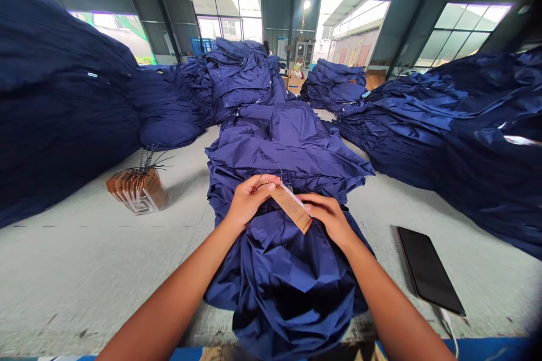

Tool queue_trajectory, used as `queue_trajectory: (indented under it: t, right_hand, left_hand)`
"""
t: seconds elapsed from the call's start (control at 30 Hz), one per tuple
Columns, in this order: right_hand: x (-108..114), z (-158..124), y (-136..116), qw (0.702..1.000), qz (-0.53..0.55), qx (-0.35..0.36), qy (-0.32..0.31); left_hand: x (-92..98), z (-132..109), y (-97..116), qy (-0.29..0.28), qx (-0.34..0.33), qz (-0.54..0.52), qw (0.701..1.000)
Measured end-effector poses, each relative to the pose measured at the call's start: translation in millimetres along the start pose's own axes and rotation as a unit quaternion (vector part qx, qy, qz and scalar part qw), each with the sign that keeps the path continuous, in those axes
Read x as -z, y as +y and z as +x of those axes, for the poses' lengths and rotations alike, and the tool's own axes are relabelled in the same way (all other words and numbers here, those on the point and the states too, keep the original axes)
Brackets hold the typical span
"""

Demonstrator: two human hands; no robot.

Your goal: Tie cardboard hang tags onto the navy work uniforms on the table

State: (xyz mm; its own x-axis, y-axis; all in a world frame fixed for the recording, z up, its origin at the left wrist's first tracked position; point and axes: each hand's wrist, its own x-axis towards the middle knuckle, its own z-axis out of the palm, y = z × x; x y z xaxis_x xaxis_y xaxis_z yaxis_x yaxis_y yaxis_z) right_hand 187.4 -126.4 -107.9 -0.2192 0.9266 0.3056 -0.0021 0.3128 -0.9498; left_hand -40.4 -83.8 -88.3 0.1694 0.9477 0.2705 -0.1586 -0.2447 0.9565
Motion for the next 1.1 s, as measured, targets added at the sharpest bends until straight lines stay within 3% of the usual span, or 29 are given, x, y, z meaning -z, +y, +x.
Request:
queue_trajectory:
  t: [0.17,0.4,0.5,0.6,0.7,0.77,0.93,1.1]
  right_hand:
    - [-5,-4,-7,0.99,-0.11,0.082,-0.015]
    - [-4,-2,-5,0.996,-0.067,0.047,0.031]
    - [-2,1,-3,0.992,-0.07,0.024,0.104]
    - [1,3,-3,0.983,-0.073,0.052,0.16]
    - [3,3,-7,0.984,-0.056,0.076,0.153]
    - [2,2,-11,0.986,-0.054,0.088,0.132]
    - [-3,2,-14,0.979,-0.107,0.125,0.124]
    - [-5,5,-11,0.982,-0.096,0.085,0.139]
  left_hand:
    - [-2.5,-2,5,0.002,0.03,-0.06,0.998]
    - [-1.1,-3,8,-0.017,0.065,-0.126,0.99]
    - [-4.5,-4,11,-0.028,0.047,-0.07,0.996]
    - [-11.9,-4,21,-0.101,0.012,0.041,0.994]
    - [-22.2,0,33,-0.205,-0.009,0.125,0.971]
    - [-29.5,6,40,-0.242,-0.028,0.169,0.955]
    - [-43.1,20,43,-0.259,-0.087,0.276,0.922]
    - [-41.8,28,34,-0.233,-0.108,0.248,0.934]
